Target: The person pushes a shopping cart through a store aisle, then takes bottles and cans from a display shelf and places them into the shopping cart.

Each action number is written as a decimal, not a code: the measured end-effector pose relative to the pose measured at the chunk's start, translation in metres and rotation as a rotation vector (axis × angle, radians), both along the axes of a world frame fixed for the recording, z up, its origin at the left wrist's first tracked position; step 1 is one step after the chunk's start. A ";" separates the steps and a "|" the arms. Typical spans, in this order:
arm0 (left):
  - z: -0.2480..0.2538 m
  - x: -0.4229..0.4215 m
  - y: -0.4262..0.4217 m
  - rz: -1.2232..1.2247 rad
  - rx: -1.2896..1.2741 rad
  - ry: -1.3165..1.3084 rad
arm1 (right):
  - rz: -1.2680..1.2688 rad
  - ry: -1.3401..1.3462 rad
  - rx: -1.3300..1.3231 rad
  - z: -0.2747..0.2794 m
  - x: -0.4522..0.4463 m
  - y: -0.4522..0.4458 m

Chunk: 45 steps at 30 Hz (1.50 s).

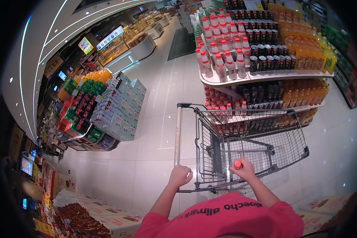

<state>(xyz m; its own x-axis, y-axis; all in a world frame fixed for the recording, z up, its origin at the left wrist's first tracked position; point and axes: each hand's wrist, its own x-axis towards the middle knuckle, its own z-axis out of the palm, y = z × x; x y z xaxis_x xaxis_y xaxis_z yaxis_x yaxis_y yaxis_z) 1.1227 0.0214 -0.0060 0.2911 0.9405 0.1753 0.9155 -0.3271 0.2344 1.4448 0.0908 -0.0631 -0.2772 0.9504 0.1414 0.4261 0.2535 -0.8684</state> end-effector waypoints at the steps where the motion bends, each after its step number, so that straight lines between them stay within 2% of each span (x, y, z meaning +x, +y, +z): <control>1: -0.001 -0.004 0.002 -0.003 0.006 -0.005 | 0.017 -0.031 0.058 -0.015 -0.004 0.004; 5: -0.001 -0.010 0.010 0.006 0.025 0.015 | 0.136 -0.165 0.087 -0.060 -0.012 0.018; 9: 0.001 -0.016 0.017 0.039 0.033 0.022 | 0.242 -0.295 0.002 -0.066 -0.019 0.031; 12: 0.016 -0.012 0.026 0.163 -0.045 -0.282 | 0.347 -0.346 0.056 -0.085 -0.022 0.049; 15: 0.077 0.019 0.044 0.212 0.045 -0.508 | 0.484 -0.535 0.013 -0.091 -0.025 0.064; 18: 0.179 0.060 0.065 -0.080 0.207 -0.589 | 0.542 -0.567 0.025 -0.121 -0.030 0.076; 20: 0.227 0.087 0.074 -0.256 0.310 -0.666 | 0.614 -0.548 0.034 -0.118 -0.031 0.084; 21: 0.249 0.104 0.080 -0.325 0.367 -0.684 | 0.654 -0.548 0.038 -0.120 -0.032 0.087; 23: 0.280 0.132 0.099 -0.452 0.445 -0.561 | 0.733 -0.584 0.021 -0.124 -0.032 0.091; 24: 0.286 0.151 0.112 -0.511 0.532 -0.650 | 0.758 -0.544 0.004 -0.137 -0.031 0.090; 26: 0.293 0.191 0.129 -0.450 0.601 -0.729 | 0.802 -0.464 -0.028 -0.162 -0.030 0.089; 28: 0.304 0.233 0.129 -0.215 0.540 -0.702 | 0.790 -0.326 -0.086 -0.158 -0.023 0.088; 29: 0.307 0.250 0.130 -0.103 0.505 -0.686 | 0.855 -0.355 -0.002 -0.170 -0.024 0.087; 30: 0.304 0.258 0.138 -0.062 0.478 -0.694 | 0.911 -0.384 0.087 -0.175 -0.025 0.089; 35: 0.286 0.276 0.179 -0.092 0.361 -0.839 | 0.967 -0.413 -0.001 -0.192 -0.043 0.097; 37: 0.258 0.267 0.211 -0.309 0.367 -0.935 | 1.136 -0.486 0.052 -0.196 -0.057 0.105; 38: 0.245 0.255 0.227 -0.473 0.332 -0.880 | 1.218 -0.529 0.089 -0.208 -0.065 0.106; 39: 0.236 0.239 0.240 -0.603 0.230 -0.689 | 1.036 -0.433 -0.369 -0.211 -0.070 0.102; 40: 0.220 0.228 0.253 -0.628 0.155 -0.568 | 1.111 -0.458 -0.291 -0.207 -0.071 0.108; 41: 0.197 0.219 0.269 -0.598 0.071 -0.490 | 1.183 -0.492 -0.210 -0.201 -0.069 0.114; 43: 0.137 0.210 0.293 -0.341 -0.013 -0.435 | 1.331 -0.580 -0.048 -0.203 -0.066 0.119; 44: 0.107 0.200 0.306 -0.265 -0.114 -0.474 | 1.261 -0.528 0.042 -0.227 -0.067 0.114; 45: 0.079 0.190 0.316 -0.162 -0.179 -0.564 | 1.275 -0.503 0.003 -0.228 -0.067 0.117</control>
